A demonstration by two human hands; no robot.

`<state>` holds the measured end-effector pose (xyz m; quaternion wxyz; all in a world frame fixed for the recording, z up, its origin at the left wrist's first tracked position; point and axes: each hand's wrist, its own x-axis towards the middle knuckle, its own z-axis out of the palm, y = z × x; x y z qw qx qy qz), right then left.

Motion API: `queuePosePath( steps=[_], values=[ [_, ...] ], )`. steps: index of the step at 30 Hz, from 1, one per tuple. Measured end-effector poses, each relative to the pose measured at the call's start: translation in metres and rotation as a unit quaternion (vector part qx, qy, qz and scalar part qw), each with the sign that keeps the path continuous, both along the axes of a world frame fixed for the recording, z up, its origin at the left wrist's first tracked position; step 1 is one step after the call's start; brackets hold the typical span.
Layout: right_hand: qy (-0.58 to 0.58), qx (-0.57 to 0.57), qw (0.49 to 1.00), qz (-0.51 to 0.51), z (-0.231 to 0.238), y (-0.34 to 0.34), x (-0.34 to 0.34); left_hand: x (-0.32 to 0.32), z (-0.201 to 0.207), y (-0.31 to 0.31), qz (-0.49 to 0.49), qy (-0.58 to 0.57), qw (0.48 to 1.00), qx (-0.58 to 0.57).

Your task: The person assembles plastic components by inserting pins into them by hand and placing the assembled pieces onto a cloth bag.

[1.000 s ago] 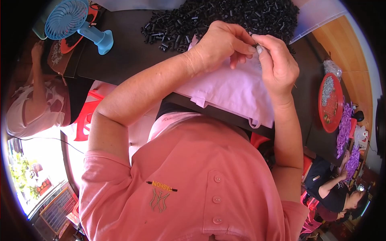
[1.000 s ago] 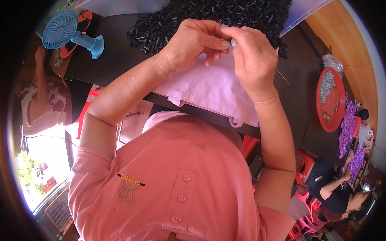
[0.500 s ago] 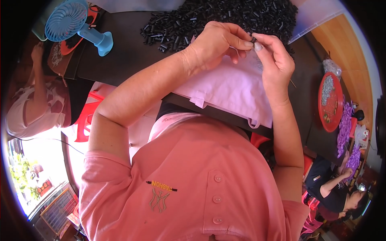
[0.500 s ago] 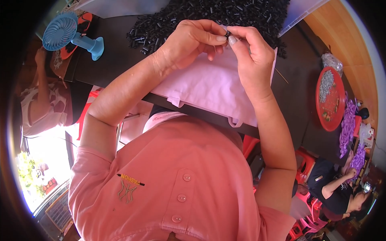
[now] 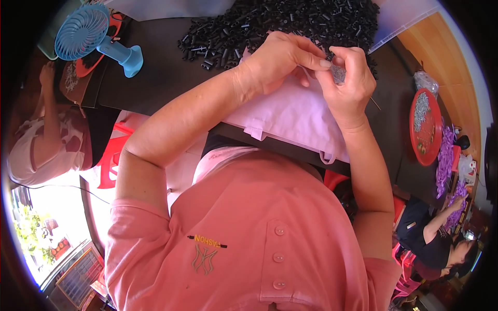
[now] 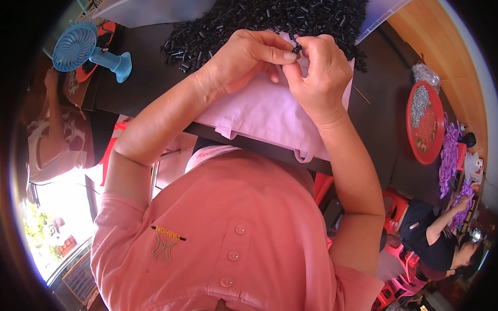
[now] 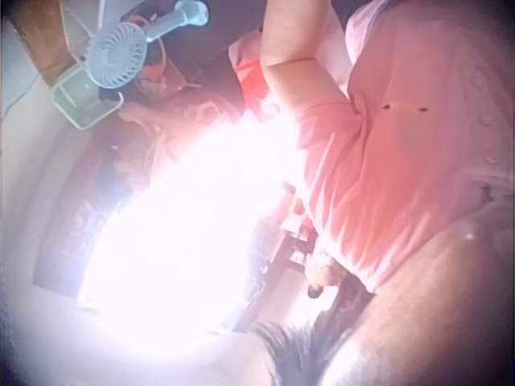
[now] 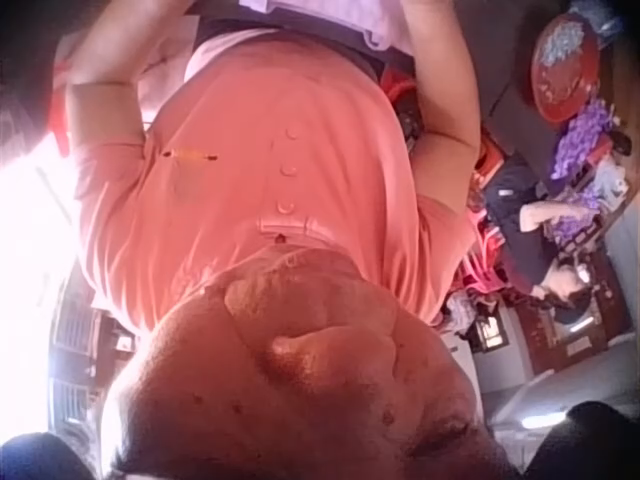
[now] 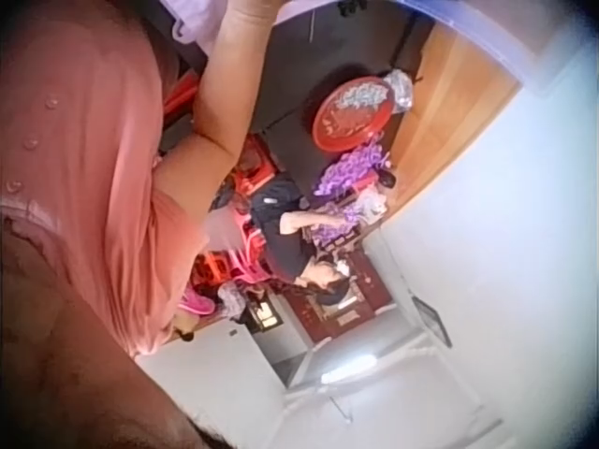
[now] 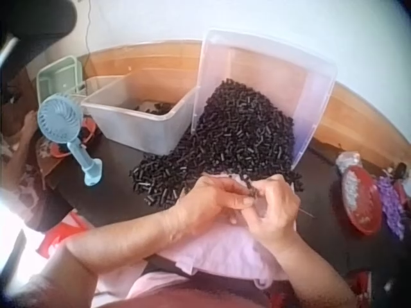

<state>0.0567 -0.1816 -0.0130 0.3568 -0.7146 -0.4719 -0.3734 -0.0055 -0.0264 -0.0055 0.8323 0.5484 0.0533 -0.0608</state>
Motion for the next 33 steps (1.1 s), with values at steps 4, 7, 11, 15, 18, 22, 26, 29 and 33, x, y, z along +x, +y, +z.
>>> queuePosePath(
  steps=[4, 7, 11, 15, 18, 22, 26, 29, 33],
  values=[
    [-0.008, -0.006, 1.000, 0.028, 0.002, 0.000, -0.002, 0.000, -0.003, 0.000, -0.003, -0.036, 0.999, -0.003],
    [-0.020, -0.025, 0.998, 0.044, 0.004, -0.003, -0.002, -0.002, -0.003, 0.000, -0.011, -0.037, 0.999, -0.008],
    [-0.032, -0.035, 0.997, 0.064, 0.007, -0.005, -0.002, -0.002, -0.001, -0.001, -0.031, -0.034, 0.999, -0.014],
    [-0.029, -0.035, 0.997, 0.070, 0.011, -0.009, -0.005, -0.002, 0.001, 0.000, -0.058, -0.047, 0.996, -0.042],
    [0.027, -0.020, 0.998, 0.056, 0.010, -0.009, -0.008, -0.001, 0.004, 0.002, -0.062, -0.053, 0.991, -0.109],
    [0.076, 0.004, 0.994, 0.077, 0.005, -0.002, -0.003, -0.001, 0.009, 0.006, -0.002, -0.070, 0.997, 0.029],
    [0.191, 0.070, 0.977, 0.057, 0.014, -0.015, 0.002, -0.011, 0.053, 0.030, 0.152, -0.217, 0.954, 0.142],
    [0.290, 0.135, 0.946, 0.052, 0.024, -0.025, 0.007, -0.027, 0.129, 0.070, 0.277, -0.263, 0.899, 0.215],
    [0.365, 0.190, 0.907, 0.091, 0.027, -0.033, 0.010, 0.003, 0.157, 0.141, 0.358, -0.226, 0.760, 0.493]
  ],
)
